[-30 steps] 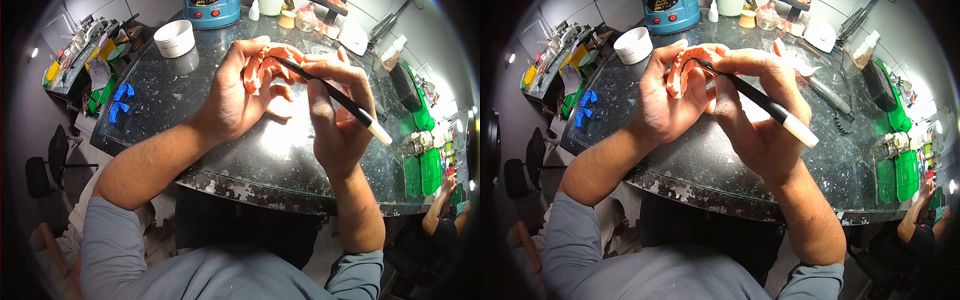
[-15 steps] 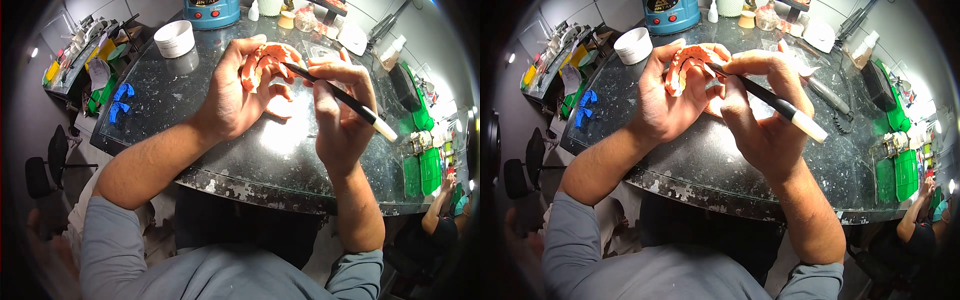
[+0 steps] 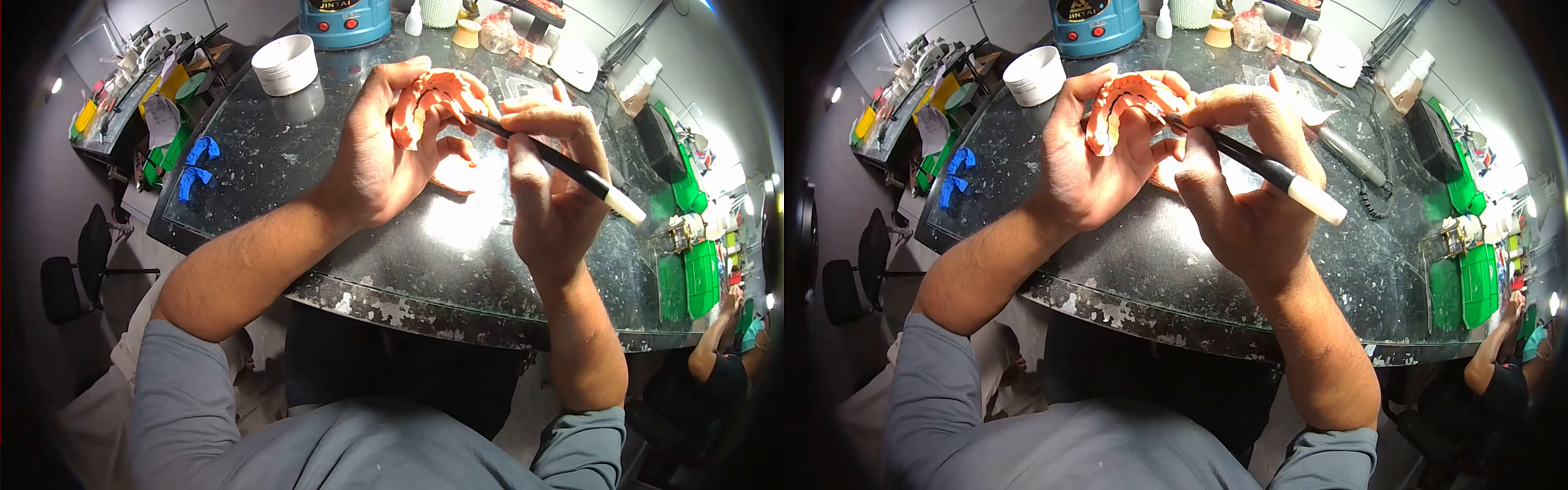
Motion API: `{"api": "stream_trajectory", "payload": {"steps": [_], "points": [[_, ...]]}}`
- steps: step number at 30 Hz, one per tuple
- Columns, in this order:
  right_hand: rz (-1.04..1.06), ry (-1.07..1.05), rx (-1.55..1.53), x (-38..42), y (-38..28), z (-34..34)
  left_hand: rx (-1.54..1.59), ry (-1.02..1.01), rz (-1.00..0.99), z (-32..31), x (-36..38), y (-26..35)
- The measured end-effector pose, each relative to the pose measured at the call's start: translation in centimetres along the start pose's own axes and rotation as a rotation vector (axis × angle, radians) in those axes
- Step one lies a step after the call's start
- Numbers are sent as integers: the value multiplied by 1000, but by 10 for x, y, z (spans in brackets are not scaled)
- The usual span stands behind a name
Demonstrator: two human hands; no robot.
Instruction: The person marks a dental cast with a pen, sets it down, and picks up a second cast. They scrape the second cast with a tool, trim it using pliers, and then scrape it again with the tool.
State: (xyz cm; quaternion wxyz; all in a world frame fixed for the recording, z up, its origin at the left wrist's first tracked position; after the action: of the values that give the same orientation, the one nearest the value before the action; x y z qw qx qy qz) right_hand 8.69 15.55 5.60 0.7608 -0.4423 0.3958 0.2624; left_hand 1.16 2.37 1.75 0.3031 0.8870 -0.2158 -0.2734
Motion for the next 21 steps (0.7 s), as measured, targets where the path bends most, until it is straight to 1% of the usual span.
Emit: {"api": "stream_trajectory", "payload": {"steps": [1,2,3,4,6,7,9,13,15,17,19,20,21], "points": [[1,0,0,0,-1,0,3,3,1,2,0,0],[-46,20,-72,0,-1,0,3,3,1,5,0,0],[-94,40,-143,1,0,0,-8,-55,27,7,0,0],[-94,41,-143,1,1,0,-20,-114,52,6,0,0],[-3,-1,12,0,0,-1,-15,-110,49,6,0,0],[-2,-1,13,-1,1,0,-10,-106,45,5,0,0],[89,-8,33,-3,-1,1,-24,-108,41,5,-1,0],[63,-3,24,-1,0,4,-28,-77,46,4,-1,1],[151,-64,42,-3,-4,9,-52,-87,47,8,-2,3],[29,-2,14,-5,1,12,-77,-98,49,9,-3,6],[-81,85,-31,-7,8,16,-201,27,63,12,-4,8],[-27,99,11,-10,13,18,-220,42,58,11,-5,8],[-21,138,13,-12,17,19,-221,36,57,11,-6,8]]}}
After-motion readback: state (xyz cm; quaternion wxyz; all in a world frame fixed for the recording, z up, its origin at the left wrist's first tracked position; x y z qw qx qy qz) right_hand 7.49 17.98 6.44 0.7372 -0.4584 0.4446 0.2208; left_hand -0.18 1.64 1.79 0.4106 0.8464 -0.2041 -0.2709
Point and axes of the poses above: each hand's wrist, its own x-axis away from the middle knuckle, its own z-axis out of the back of the hand, y = z × x, the point moved 4 cm from there along -x, towards the middle knuckle, and after that the axes turned 4 degrees about -y, right-handed, at the moved point
